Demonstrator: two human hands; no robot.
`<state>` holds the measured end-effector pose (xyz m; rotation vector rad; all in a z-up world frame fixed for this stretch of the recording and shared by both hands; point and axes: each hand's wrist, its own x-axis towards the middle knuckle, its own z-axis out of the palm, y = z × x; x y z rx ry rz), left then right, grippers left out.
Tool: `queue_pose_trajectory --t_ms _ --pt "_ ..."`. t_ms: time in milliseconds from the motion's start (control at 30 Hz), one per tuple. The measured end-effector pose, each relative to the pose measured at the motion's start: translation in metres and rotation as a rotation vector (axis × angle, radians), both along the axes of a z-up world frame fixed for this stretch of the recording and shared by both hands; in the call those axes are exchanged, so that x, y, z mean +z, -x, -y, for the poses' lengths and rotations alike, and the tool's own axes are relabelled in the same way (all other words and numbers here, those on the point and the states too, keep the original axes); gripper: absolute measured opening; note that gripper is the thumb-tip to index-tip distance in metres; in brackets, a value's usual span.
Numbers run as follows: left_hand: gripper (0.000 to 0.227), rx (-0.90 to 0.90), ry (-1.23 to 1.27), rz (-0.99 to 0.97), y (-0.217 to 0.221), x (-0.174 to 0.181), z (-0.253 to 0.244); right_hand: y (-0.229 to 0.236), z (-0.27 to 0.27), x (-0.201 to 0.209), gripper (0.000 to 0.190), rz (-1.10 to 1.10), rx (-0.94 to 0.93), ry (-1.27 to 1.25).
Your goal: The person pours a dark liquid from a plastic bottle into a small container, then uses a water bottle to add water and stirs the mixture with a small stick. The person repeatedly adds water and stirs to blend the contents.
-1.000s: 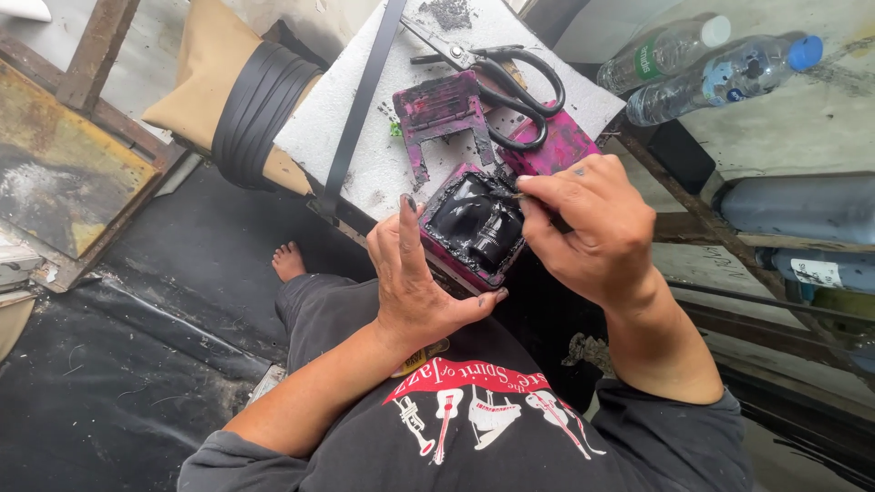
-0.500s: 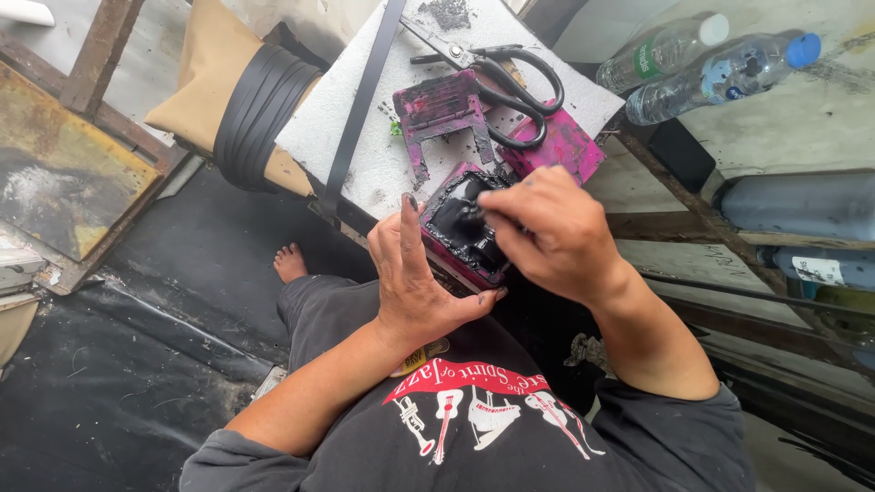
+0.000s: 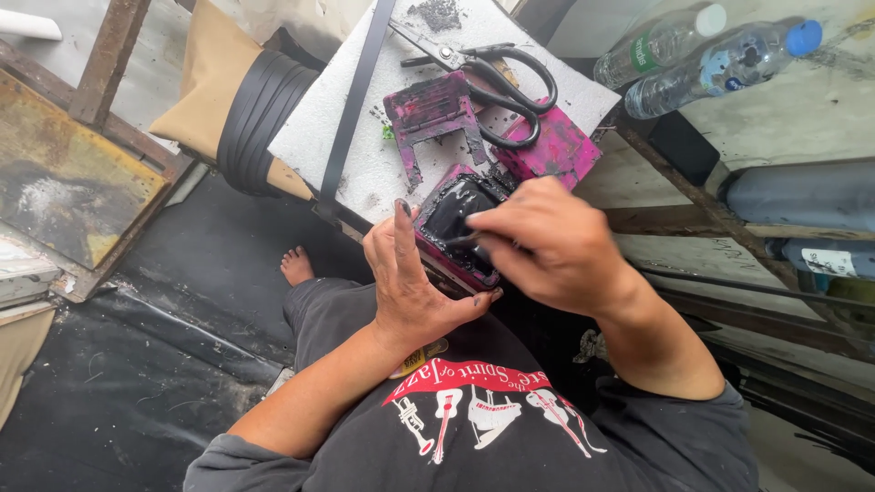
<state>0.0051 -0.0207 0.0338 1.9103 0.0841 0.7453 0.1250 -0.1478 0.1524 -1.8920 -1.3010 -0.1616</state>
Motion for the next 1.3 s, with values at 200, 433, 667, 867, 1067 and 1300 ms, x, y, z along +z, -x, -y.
queue_pose_trajectory --t_ms 200,433,667,867,1067,1300 --pt "0.143 0.006 0.000 0.012 -0.002 0.003 0.000 -0.007 0.005 -0.001 0.014 0.073 -0.048 0.015" --pt "0.144 -0.005 0.020 0.001 -0.001 0.005 0.000 -0.011 0.006 -0.006 0.011 0.109 -0.107 -0.027" --pt "0.142 0.022 -0.044 0.010 -0.002 0.000 0.000 0.007 -0.008 -0.020 0.011 -0.019 -0.055 -0.078" --pt "0.145 0.010 -0.016 0.016 -0.002 0.000 0.000 0.006 -0.001 -0.008 0.017 0.058 -0.122 -0.088" --pt "0.146 0.001 -0.019 -0.009 -0.001 0.001 0.000 -0.002 -0.004 -0.019 0.014 0.050 -0.118 -0.112" --pt "0.146 -0.020 -0.014 0.000 -0.002 0.003 -0.001 -0.007 0.012 -0.038 0.022 0.015 -0.246 -0.099"
